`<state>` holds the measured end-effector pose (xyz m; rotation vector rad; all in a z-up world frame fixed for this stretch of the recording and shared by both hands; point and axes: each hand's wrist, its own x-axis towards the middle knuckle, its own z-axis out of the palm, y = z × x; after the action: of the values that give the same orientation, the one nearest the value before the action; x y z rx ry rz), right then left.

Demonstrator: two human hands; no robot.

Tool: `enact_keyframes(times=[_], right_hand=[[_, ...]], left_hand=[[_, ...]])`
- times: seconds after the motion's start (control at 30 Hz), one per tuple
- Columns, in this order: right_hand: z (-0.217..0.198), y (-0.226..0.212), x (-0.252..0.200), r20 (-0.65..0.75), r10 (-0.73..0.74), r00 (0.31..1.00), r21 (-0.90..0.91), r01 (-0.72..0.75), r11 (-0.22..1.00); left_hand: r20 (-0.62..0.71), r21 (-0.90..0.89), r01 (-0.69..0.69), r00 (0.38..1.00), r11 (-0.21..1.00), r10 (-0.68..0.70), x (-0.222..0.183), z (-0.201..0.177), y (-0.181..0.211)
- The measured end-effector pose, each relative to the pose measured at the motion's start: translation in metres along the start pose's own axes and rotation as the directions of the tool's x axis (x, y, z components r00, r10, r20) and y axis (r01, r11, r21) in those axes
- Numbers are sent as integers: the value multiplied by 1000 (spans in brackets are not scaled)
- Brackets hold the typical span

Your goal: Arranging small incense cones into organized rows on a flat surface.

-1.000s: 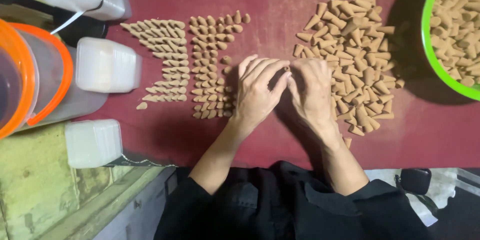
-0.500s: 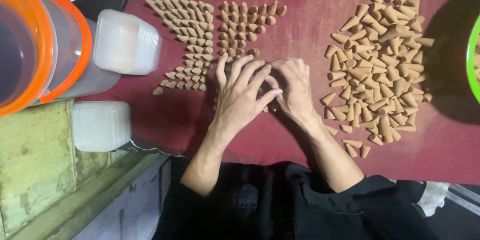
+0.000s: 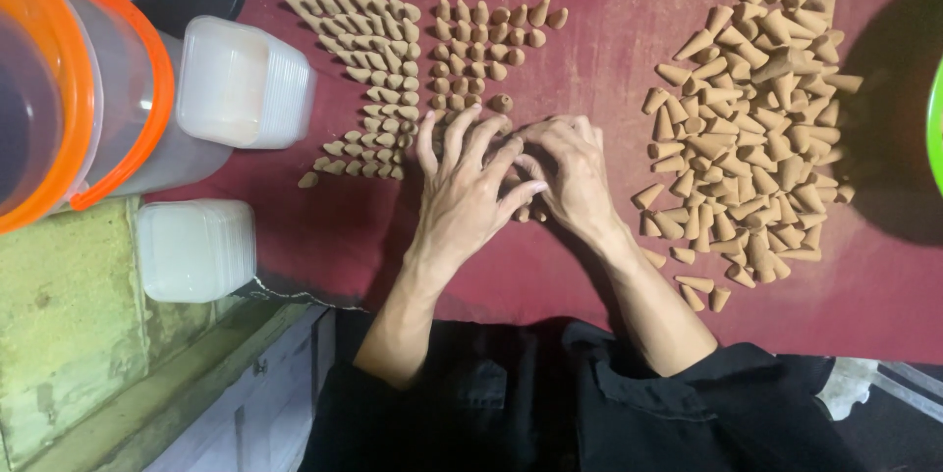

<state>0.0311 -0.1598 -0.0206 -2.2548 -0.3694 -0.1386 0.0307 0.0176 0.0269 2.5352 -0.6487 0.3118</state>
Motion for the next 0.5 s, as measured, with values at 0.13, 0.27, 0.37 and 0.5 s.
enact_keyframes(times=[0.13,0.27,0.37,0.5], right_hand=[[-1,1,1,4,3,1000,12,-3,1000],[2,5,-1,3,-3,1000,4,3,1000],[0,3,0,1,-11,1000,1,11,1000],[-1,2,-1,-8,-11,1000,2,11,1000]], left_hand=[[10,-4,1,1000,1000,-1,1,-3,0],[32,-9,11,999,1000,-11,0,-4,0],[40,-3,19,999,1000,-19,-1,-3,-1],[37,-10,20,999,1000,-20,-1,-2,-1]])
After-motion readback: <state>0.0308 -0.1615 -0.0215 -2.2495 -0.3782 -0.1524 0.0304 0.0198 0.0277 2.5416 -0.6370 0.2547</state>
